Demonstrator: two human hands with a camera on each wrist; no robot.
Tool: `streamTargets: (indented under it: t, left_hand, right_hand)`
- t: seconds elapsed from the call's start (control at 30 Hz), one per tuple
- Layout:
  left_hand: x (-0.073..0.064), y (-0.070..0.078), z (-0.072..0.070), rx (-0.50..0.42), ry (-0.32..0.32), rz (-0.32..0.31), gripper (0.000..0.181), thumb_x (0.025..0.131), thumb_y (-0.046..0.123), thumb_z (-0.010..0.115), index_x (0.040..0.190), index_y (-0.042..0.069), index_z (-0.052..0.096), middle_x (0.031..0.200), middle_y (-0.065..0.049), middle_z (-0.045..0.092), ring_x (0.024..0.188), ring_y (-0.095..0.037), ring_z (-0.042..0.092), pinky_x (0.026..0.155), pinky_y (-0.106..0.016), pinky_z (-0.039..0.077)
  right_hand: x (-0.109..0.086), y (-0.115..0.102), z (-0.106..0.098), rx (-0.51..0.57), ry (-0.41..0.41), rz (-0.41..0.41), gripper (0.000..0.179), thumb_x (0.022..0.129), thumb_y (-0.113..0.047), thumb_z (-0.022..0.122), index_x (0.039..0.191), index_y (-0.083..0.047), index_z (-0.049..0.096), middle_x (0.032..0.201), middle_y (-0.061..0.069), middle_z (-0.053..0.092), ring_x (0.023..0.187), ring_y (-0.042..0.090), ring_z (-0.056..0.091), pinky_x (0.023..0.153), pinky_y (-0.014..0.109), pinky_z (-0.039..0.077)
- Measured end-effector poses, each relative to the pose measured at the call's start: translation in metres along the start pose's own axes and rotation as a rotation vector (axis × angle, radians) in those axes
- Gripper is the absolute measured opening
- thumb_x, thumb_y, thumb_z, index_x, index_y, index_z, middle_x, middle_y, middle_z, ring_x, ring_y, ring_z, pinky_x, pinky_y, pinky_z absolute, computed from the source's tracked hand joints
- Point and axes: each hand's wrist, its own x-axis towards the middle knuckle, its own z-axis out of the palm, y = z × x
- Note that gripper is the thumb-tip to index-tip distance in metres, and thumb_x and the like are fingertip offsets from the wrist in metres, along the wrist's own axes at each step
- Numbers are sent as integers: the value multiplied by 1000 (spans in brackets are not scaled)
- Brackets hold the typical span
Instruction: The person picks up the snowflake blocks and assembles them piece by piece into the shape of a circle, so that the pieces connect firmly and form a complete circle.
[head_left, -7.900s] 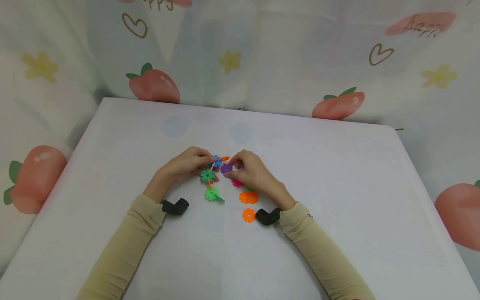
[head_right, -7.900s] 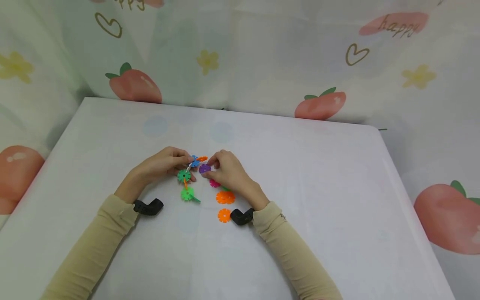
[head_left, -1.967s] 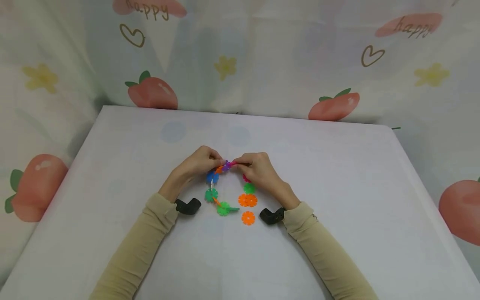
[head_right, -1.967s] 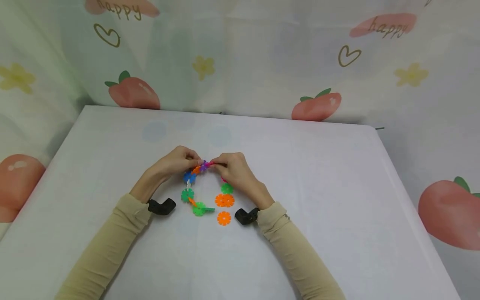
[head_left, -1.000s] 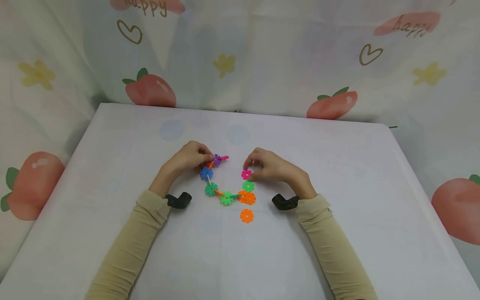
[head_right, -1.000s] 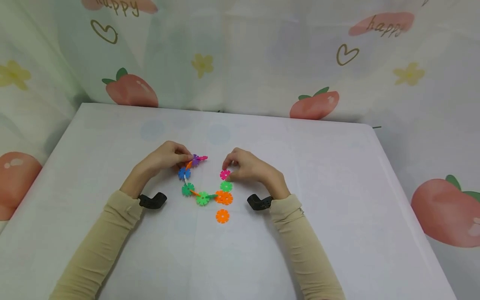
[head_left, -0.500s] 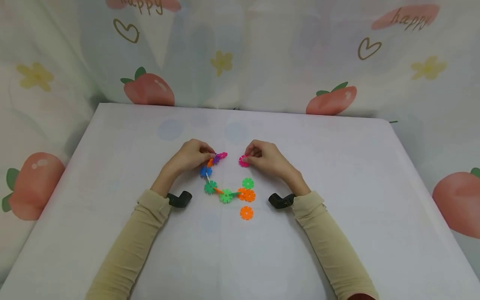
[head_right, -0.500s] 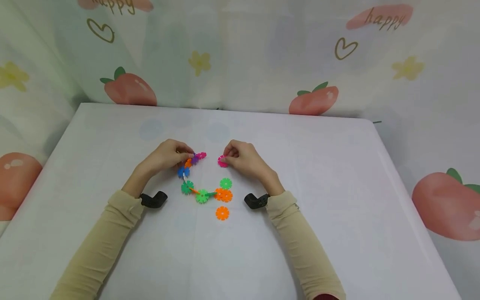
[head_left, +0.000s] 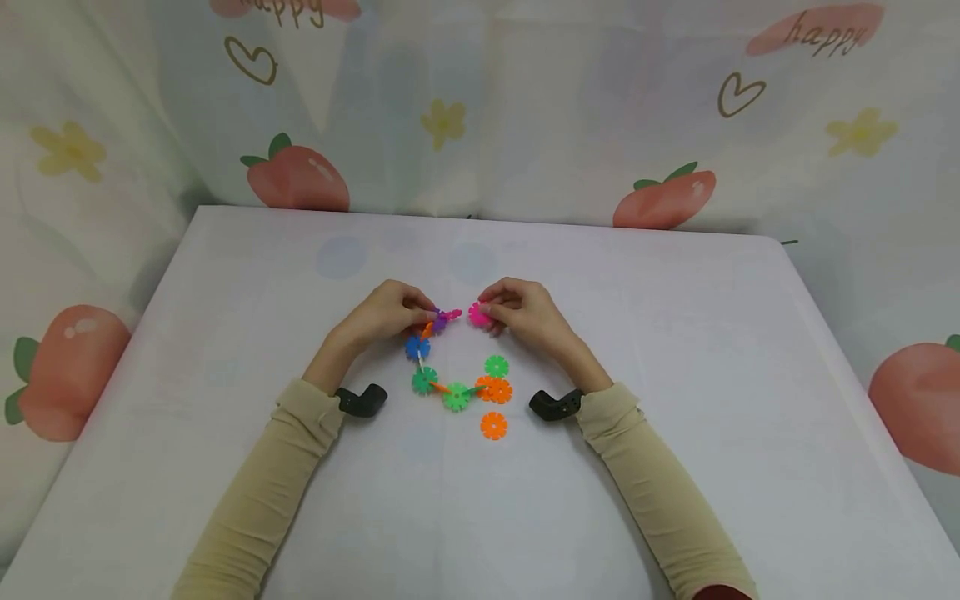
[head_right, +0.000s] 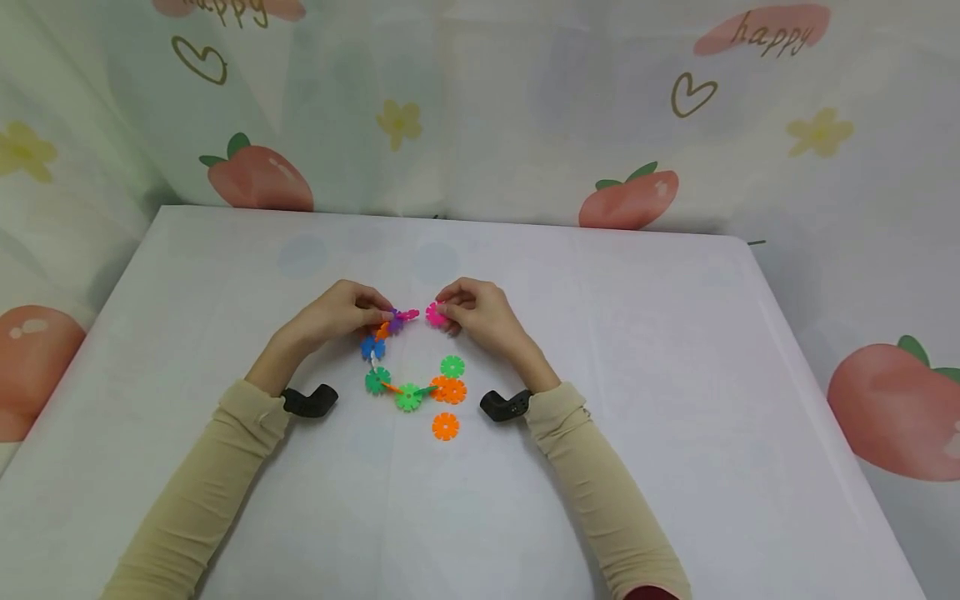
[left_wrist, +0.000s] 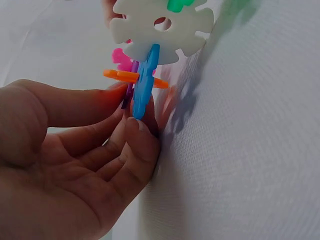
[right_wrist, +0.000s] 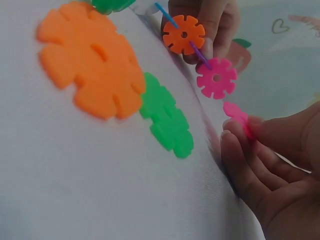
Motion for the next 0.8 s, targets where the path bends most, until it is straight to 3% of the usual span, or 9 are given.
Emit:
streamTargets:
  t: [0.57, 0.8]
  left_hand:
    - [-1, 0, 0, -69, -38, -1, 27, 100, 17, 67, 120, -2, 72, 92, -9, 70, 76, -17, 62, 71, -25, 53]
    - [0, 0, 0, -125, -41, -13, 28, 100, 15, 67, 121, -4, 70, 93, -11, 70, 72, -16, 63, 69, -26, 56]
  right_hand:
    - [-1, 2, 5, 124, -20, 1, 20, 101, -5, 63, 117, 7, 66, 96, 22, 73, 71, 21, 73, 73, 30, 62]
    - [1, 4, 10, 254, 19, 9, 20, 102, -4, 61, 116, 10, 61, 97, 27, 71, 73, 22, 75, 76, 35, 63]
